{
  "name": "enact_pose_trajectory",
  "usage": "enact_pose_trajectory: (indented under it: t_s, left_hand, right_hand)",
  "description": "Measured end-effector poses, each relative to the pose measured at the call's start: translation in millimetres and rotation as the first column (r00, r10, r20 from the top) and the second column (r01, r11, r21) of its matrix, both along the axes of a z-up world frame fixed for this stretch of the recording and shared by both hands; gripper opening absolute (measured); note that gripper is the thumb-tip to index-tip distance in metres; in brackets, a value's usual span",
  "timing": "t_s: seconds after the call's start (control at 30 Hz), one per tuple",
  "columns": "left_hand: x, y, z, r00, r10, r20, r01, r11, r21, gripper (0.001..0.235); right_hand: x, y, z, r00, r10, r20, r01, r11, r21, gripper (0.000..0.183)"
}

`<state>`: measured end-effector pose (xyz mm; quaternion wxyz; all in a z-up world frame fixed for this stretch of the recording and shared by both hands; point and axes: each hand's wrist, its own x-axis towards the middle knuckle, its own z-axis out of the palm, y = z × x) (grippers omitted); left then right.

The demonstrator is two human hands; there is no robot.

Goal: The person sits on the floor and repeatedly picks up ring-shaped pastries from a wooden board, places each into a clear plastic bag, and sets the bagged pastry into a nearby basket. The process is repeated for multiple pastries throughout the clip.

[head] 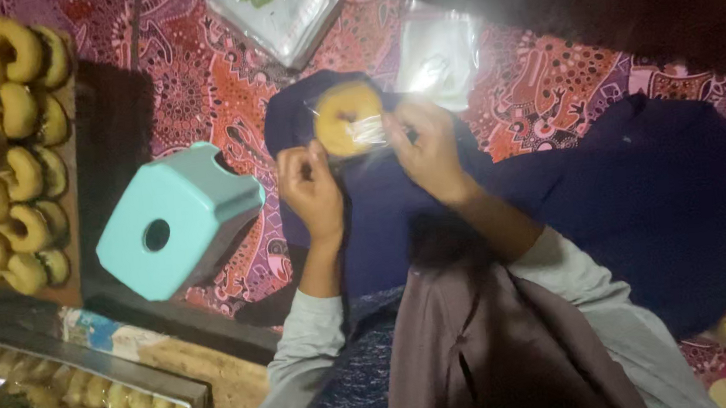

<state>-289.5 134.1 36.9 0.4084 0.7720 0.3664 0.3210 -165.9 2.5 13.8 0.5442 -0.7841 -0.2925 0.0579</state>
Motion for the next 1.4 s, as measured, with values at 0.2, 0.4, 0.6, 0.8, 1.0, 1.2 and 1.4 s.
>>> enact_pose_trajectory:
  t_s: [0.2,0.4,0.6,0.8,1.0,1.2,1.4]
  left_hand:
    - [45,-30,-51,0.933,-0.36,-0.029,0.36,0.933,0.016,0.006]
    - [185,-31,-185,0.813,-0.549,-0.194,0.575,0.809,0.122,0.029]
    - [215,-17,-246,0.678,-0.529,-0.511,0.496,0.842,-0.214,0.023]
    - [183,-32,-134,0.771,-0.589,-0.243,0.632,0.754,0.18,0.049]
    - [200,-21,-61,0.934,-0.345,0.093,0.357,0.904,-0.235,0.041]
    - [193,-29,-35,0.871,-0.45,0.196,0.491,0.803,-0.339,0.017]
    - [184,-19,-9,0.817,-0.555,0.155,0.567,0.823,-0.043,0.014]
  right_hand:
    - [35,-31,-79,0.898,-0.138,-0.417,0.19,0.978,0.087,0.038]
    - [106,-127,-111,0.953,-0.297,-0.059,0.262,0.906,-0.333,0.037]
    - [120,-127,-129,0.897,-0.42,0.138,0.442,0.857,-0.264,0.022]
    - [150,-52,-68,0.915,-0.249,-0.316,0.227,0.968,-0.106,0.023]
    - [138,-43,39,0.987,-0.079,0.141,0.1,0.984,-0.15,0.024]
    - [125,-55,52,0.958,-0.157,0.24,0.203,0.963,-0.179,0.024]
    - [149,-62,52,0.975,0.219,0.049,-0.203,0.954,-0.221,0.017]
